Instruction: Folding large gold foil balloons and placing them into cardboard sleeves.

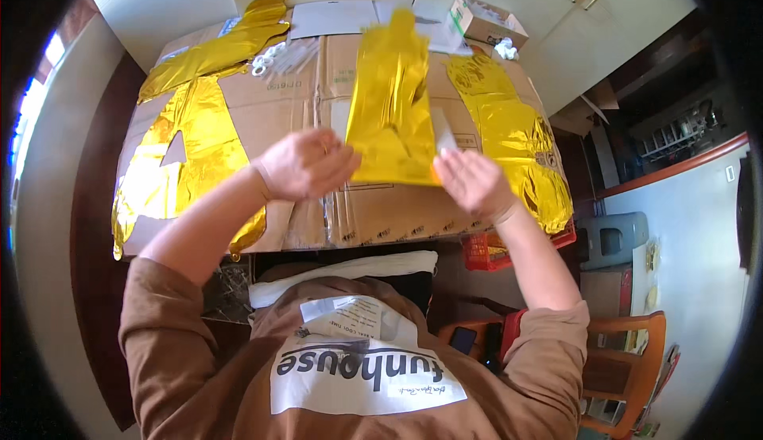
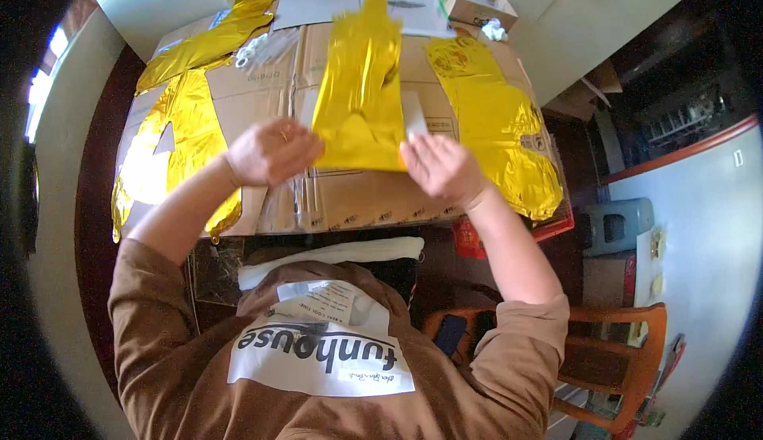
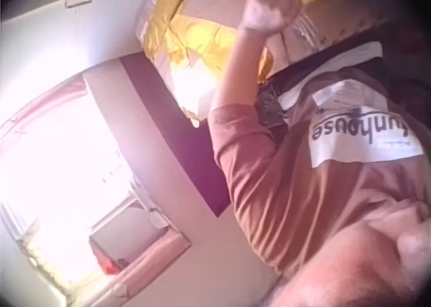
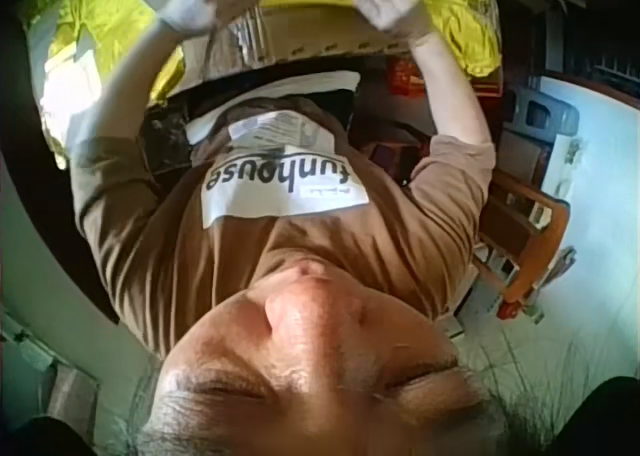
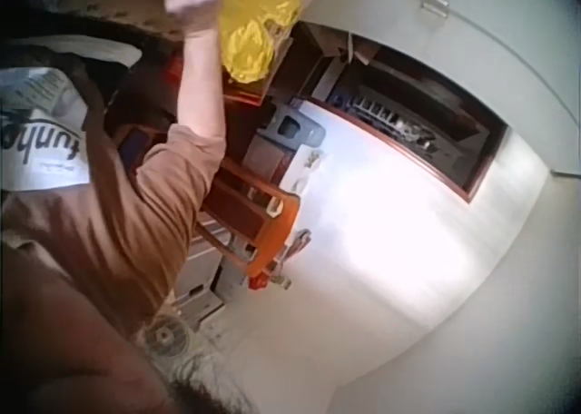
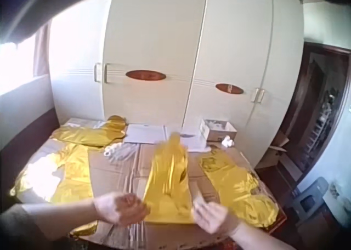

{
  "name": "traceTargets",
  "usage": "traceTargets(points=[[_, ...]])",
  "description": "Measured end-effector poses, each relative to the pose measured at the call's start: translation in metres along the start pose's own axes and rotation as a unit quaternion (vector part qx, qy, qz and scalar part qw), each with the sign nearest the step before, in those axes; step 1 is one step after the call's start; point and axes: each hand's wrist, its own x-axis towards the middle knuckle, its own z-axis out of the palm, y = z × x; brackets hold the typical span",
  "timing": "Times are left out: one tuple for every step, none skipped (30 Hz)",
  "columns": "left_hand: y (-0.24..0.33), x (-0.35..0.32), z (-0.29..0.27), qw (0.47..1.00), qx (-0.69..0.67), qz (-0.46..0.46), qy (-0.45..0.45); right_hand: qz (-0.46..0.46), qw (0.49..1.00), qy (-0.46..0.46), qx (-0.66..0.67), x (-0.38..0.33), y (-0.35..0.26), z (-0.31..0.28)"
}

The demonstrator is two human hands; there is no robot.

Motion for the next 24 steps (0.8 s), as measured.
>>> traceTargets(points=[[0.014,-0.008,0.008,0.999,-0.038,-0.027,-0.023,0.016,0.999,-0.020,0.027,-0.003,-0.009,0.000],[0.022,-0.009,0.008,0.998,-0.049,-0.044,-0.025,0.033,0.997,-0.042,0.054,-0.007,-0.019,-0.001],[0.029,-0.008,0.009,0.996,-0.058,-0.061,-0.024,0.049,0.994,-0.064,0.080,-0.009,-0.024,-0.001],[0.034,-0.008,0.009,0.994,-0.069,-0.077,-0.024,0.058,0.991,-0.077,0.088,-0.011,-0.026,-0.001],[0.036,-0.009,0.010,0.991,-0.088,-0.096,-0.028,0.068,0.989,-0.091,0.095,-0.014,-0.026,-0.002],[0.036,-0.009,0.008,0.987,-0.106,-0.113,-0.033,0.077,0.986,-0.104,0.101,-0.014,-0.025,-0.004],[0.036,-0.008,0.005,0.983,-0.125,-0.130,-0.037,0.097,0.981,-0.116,0.123,-0.014,-0.026,-0.007],[0.038,-0.006,0.001,0.972,-0.166,-0.157,-0.049,0.117,0.974,-0.128,0.144,-0.012,-0.028,-0.011],[0.040,-0.004,-0.006,0.959,-0.206,-0.185,-0.061,0.136,0.967,-0.140,0.165,-0.010,-0.030,-0.014],[0.039,-0.003,-0.008,0.943,-0.247,-0.211,-0.072,0.156,0.962,-0.147,0.168,-0.010,-0.033,-0.015],[0.037,-0.002,-0.007,0.940,-0.255,-0.212,-0.078,0.177,0.957,-0.155,0.170,-0.010,-0.037,-0.017],[0.034,-0.002,-0.006,0.937,-0.262,-0.215,-0.083,0.197,0.951,-0.163,0.173,-0.009,-0.043,-0.019],[0.032,-0.001,-0.005,0.934,-0.268,-0.220,-0.088,0.226,0.950,-0.168,0.138,-0.002,-0.050,-0.021],[0.032,0.000,-0.002,0.935,-0.262,-0.222,-0.084,0.254,0.946,-0.173,0.103,0.007,-0.060,-0.025],[0.034,-0.001,0.003,0.937,-0.254,-0.226,-0.081,0.280,0.941,-0.177,0.068,0.017,-0.070,-0.026],[0.036,0.000,0.007,0.938,-0.248,-0.229,-0.076,0.312,0.935,-0.138,0.095,0.024,-0.085,-0.025],[0.036,0.000,0.009,0.939,-0.245,-0.232,-0.070,0.317,0.931,-0.142,0.112,0.036,-0.099,-0.026],[0.036,0.000,0.009,0.940,-0.242,-0.233,-0.063,0.307,0.930,-0.144,0.138,0.050,-0.111,-0.028],[0.035,0.003,0.011,0.941,-0.242,-0.229,-0.057,0.325,0.916,-0.143,0.188,0.059,-0.124,-0.029],[0.034,0.005,0.012,0.944,-0.240,-0.222,-0.050,0.338,0.906,-0.167,0.191,0.063,-0.132,-0.023],[0.032,0.007,0.012,0.946,-0.236,-0.218,-0.043,0.349,0.897,-0.189,0.194,0.064,-0.137,-0.018],[0.030,0.008,0.012,0.948,-0.232,-0.214,-0.037,0.354,0.893,-0.195,0.197,0.064,-0.139,-0.016],[0.026,0.009,0.014,0.948,-0.237,-0.210,-0.036,0.359,0.889,-0.201,0.201,0.063,-0.142,-0.015],[0.024,0.009,0.015,0.947,-0.241,-0.209,-0.035,0.361,0.885,-0.208,0.206,0.063,-0.144,-0.014]])
